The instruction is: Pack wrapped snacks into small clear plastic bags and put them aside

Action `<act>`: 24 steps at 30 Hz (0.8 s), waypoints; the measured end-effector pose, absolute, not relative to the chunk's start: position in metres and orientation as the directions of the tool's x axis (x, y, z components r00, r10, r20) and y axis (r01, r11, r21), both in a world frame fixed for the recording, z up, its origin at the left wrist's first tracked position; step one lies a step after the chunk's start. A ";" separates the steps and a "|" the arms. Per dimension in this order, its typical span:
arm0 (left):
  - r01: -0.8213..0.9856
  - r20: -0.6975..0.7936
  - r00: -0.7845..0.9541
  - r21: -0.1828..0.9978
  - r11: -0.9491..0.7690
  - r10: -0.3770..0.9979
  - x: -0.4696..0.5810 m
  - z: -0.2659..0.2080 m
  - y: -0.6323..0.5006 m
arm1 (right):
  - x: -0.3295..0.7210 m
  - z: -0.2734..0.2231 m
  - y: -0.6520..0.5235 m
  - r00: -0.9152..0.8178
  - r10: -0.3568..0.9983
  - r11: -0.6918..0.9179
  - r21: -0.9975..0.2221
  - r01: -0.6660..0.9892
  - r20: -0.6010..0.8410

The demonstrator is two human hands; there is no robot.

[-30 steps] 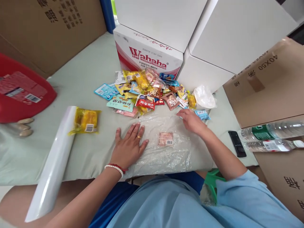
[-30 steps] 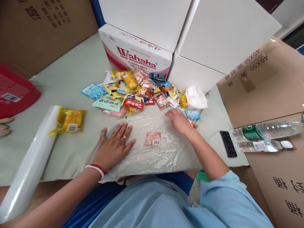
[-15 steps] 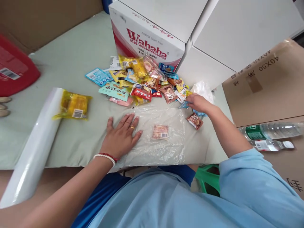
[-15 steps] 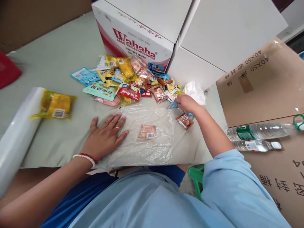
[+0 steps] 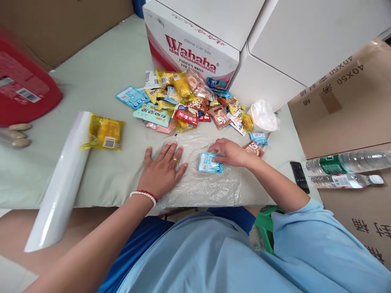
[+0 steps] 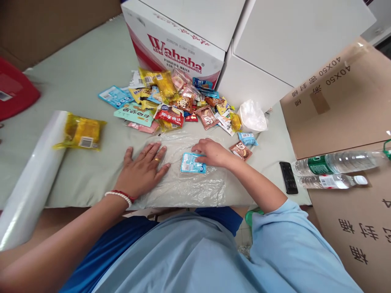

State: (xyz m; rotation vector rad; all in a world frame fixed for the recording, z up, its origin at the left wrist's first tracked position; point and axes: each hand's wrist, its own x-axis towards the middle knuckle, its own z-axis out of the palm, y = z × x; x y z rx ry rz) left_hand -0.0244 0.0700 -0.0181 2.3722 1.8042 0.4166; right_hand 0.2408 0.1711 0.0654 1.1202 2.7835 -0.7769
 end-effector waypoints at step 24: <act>0.929 0.153 0.226 0.264 -0.261 0.962 -0.024 -0.020 0.068 | 0.237 0.033 0.100 -0.629 0.768 0.588 -0.260 0.766 -0.116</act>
